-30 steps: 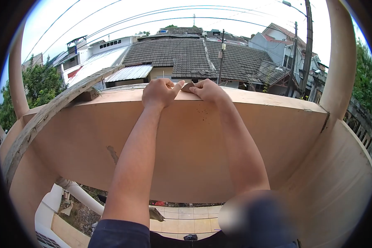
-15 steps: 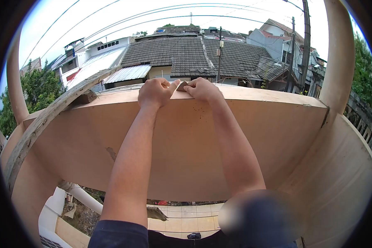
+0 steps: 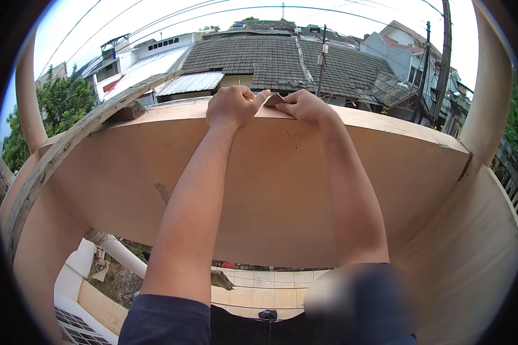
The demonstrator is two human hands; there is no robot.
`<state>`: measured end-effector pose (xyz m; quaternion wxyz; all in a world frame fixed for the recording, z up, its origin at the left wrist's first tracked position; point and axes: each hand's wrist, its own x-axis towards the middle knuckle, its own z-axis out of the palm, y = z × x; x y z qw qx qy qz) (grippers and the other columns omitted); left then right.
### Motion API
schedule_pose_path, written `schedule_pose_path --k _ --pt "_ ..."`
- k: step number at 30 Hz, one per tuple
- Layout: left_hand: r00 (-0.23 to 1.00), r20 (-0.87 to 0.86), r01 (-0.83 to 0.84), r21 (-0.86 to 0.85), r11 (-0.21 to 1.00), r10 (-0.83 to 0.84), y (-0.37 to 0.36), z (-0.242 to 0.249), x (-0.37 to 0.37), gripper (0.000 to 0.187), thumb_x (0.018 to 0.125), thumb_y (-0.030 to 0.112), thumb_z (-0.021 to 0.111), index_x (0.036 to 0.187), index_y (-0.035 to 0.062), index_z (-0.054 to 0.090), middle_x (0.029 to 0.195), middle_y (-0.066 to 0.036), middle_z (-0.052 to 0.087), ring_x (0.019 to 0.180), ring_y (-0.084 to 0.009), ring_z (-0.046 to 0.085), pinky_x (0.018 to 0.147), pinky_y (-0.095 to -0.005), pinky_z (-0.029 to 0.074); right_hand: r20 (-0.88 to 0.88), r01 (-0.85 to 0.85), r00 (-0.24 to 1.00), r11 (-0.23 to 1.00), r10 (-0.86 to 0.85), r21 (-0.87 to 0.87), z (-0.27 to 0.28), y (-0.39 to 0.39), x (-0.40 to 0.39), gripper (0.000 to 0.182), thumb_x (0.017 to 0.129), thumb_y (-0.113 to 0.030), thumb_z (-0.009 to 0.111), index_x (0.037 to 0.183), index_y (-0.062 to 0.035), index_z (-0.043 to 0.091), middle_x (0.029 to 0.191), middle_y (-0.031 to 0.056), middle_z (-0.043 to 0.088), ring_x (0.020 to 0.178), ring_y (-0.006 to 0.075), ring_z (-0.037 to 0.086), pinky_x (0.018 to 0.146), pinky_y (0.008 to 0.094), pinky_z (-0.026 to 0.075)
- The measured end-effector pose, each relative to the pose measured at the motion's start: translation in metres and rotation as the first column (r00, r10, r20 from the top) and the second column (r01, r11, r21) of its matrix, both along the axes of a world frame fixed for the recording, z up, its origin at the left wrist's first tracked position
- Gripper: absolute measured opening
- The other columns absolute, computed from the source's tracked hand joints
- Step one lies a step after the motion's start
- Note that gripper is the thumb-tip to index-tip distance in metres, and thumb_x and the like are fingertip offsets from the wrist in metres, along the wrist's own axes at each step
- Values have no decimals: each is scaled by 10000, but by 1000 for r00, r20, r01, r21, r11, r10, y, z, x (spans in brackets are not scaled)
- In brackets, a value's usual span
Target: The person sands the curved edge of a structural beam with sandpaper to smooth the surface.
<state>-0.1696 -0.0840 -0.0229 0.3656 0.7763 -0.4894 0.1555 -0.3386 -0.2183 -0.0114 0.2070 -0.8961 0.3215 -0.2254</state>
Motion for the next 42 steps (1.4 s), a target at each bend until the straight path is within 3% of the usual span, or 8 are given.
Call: schedule_pose_path --k 2,10,12,17,20,24,28,42 --pt "1000 -4 -17 -19 1000 17 -2 -1 0 590 896 763 678 959 203 853 906 1 809 909 -193 782 797 -393 631 80 -85 994 994 79 74 2 -5 -7 349 1040 -404 730 1274 -161 821 1029 55 824 920 140 721 913 354 545" --pt "1000 7 -1 -36 999 2 -2 -4 0 705 892 820 634 955 145 831 825 -34 778 836 -209 749 748 -435 588 30 15 1000 985 -10 -170 -7 2 6 362 1058 -409 702 1236 -118 821 983 29 815 899 134 733 870 349 559" --pt "1000 2 0 -18 1000 0 1 2 -1 669 902 778 656 954 138 841 879 -83 800 893 -262 770 813 -453 597 -8 -99 995 995 99 -33 -3 -8 0 385 1044 -412 678 1316 -165 793 1160 109 804 1090 256 739 1003 427 540" --pt "999 34 17 -63 998 -15 -1 2 -1 602 949 675 679 847 101 830 865 -134 806 888 -325 781 852 -475 591 64 -51 996 997 54 -55 -5 -11 -3 386 1051 -424 699 1248 -112 814 1002 55 814 933 157 742 896 373 560" --pt "999 39 1 -39 999 0 -13 -8 12 701 885 826 636 982 162 839 863 -31 793 864 -202 762 750 -448 603 34 58 998 972 -52 -229 -6 1 6 354 1063 -392 690 1255 -121 815 1016 46 818 935 141 743 900 355 556" --pt "999 33 4 -15 1000 -4 -4 -5 5 706 888 827 630 1040 172 845 926 -32 808 921 -193 779 790 -434 630 44 -112 993 993 113 -37 -1 -5 -3 378 1051 -415 682 1282 -145 811 1098 84 816 1031 215 748 960 397 553" --pt "999 35 -12 -9 1000 12 -8 -7 4 640 906 810 624 970 211 841 868 12 789 879 -160 767 748 -416 628 76 77 995 988 -68 -130 -7 -3 9 382 1034 -442 691 1275 -175 820 1142 88 812 1085 241 744 998 416 548" --pt "997 64 -42 -44 998 45 -11 -9 6 591 916 793 628 795 239 792 819 57 757 842 -121 739 708 -387 618 5 28 1000 993 -28 -116 -2 9 -2 369 1067 -415 678 1218 -111 822 980 50 810 904 170 732 871 360 558"
